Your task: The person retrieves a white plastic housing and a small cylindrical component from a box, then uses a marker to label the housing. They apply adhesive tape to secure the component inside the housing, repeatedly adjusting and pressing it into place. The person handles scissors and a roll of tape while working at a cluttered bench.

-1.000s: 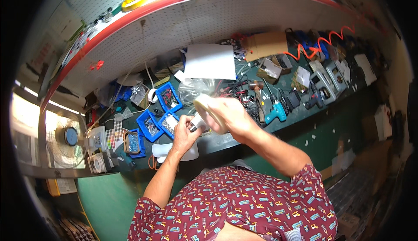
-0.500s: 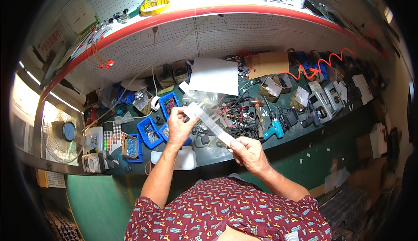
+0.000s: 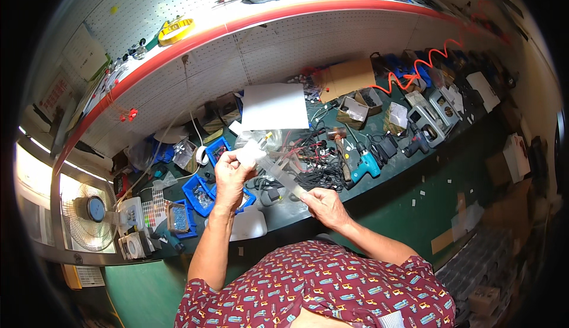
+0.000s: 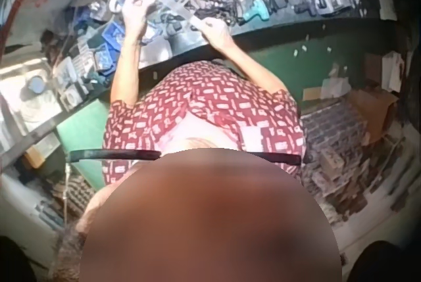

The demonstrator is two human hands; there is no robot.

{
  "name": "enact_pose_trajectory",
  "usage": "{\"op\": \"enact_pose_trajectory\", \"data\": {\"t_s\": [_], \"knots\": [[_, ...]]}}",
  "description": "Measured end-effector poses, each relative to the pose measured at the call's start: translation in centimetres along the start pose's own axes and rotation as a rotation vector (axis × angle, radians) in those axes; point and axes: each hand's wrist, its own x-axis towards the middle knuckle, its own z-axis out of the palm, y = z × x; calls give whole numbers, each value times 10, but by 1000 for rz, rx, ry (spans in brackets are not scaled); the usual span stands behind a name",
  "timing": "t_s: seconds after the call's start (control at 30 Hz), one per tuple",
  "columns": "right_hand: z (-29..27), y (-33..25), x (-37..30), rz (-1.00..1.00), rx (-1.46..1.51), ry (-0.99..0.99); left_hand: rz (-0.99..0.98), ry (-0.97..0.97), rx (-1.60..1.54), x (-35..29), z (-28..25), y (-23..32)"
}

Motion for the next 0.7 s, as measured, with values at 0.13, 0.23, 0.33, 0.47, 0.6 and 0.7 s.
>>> {"op": "enact_pose_trajectory", "data": {"t_s": [0.13,0.23,0.33,0.47,0.6,0.7], "knots": [[-1,13,8,-3,-56,2,-180,-66,-104,-8,8,14],[-2,14,5,30,13,25,-314,-84,-136,-10,6,21],[-5,12,4,43,-1,16,-279,-55,-74,-11,10,28],[-5,11,2,32,-18,16,-276,-50,-80,-8,6,21],[-7,24,15,-24,-66,38,-370,-160,-178,-17,20,15],[-5,27,31,-67,-93,11,-523,-192,-296,-37,31,-3]]}}
